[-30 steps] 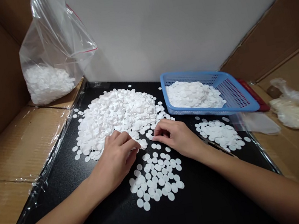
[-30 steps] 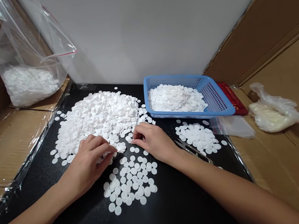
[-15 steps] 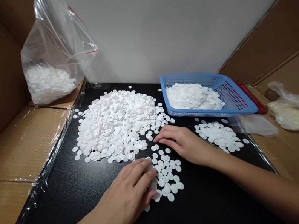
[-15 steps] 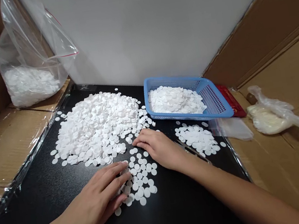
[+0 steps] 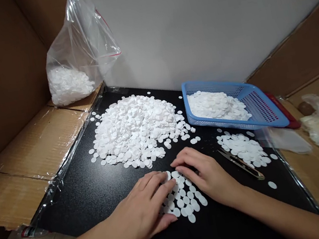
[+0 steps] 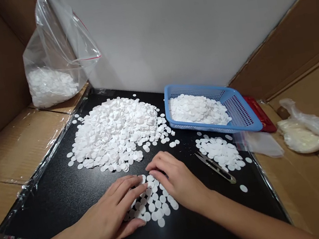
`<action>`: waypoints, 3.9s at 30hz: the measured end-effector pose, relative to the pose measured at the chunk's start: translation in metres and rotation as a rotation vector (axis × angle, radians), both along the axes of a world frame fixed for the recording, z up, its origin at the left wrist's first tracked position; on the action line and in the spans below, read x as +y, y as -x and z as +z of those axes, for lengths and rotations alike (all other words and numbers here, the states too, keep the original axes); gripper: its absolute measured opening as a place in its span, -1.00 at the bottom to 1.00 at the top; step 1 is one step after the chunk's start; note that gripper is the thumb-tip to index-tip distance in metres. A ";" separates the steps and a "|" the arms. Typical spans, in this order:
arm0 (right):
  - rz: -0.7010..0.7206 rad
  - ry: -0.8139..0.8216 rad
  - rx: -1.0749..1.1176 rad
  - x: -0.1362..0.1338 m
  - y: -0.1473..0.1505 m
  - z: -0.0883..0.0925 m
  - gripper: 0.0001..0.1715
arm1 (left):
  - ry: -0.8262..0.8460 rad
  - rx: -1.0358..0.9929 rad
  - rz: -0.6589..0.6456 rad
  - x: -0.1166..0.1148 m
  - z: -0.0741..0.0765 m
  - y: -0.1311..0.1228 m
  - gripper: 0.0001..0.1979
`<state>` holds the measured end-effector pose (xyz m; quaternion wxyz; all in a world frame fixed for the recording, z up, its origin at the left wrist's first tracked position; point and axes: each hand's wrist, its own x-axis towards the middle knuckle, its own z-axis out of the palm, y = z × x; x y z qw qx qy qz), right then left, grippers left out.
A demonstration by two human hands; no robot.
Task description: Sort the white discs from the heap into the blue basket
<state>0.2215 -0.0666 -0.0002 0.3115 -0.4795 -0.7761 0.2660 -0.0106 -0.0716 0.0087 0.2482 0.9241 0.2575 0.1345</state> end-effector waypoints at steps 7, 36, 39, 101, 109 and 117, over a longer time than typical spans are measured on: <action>0.021 -0.125 -0.124 0.039 0.008 -0.004 -0.82 | -0.184 0.024 0.203 0.042 0.007 -0.007 -0.70; 0.122 -0.295 -0.383 0.035 -0.007 -0.003 -0.82 | -0.192 0.047 0.241 0.063 0.012 -0.022 -0.86; 0.174 -0.369 -0.420 0.037 -0.009 -0.003 -0.77 | -0.130 0.079 0.260 0.057 0.017 -0.019 -0.87; 0.083 -0.218 -0.364 0.038 0.009 -0.002 -0.86 | -0.434 0.131 0.209 0.063 0.004 0.003 -0.97; 0.055 -0.222 -0.251 0.039 0.013 -0.007 -0.90 | -0.732 0.161 -0.098 0.072 0.006 0.007 -0.86; 0.144 -0.218 -0.292 0.039 0.010 0.002 -0.85 | -0.622 0.190 -0.013 0.075 0.007 0.001 -0.93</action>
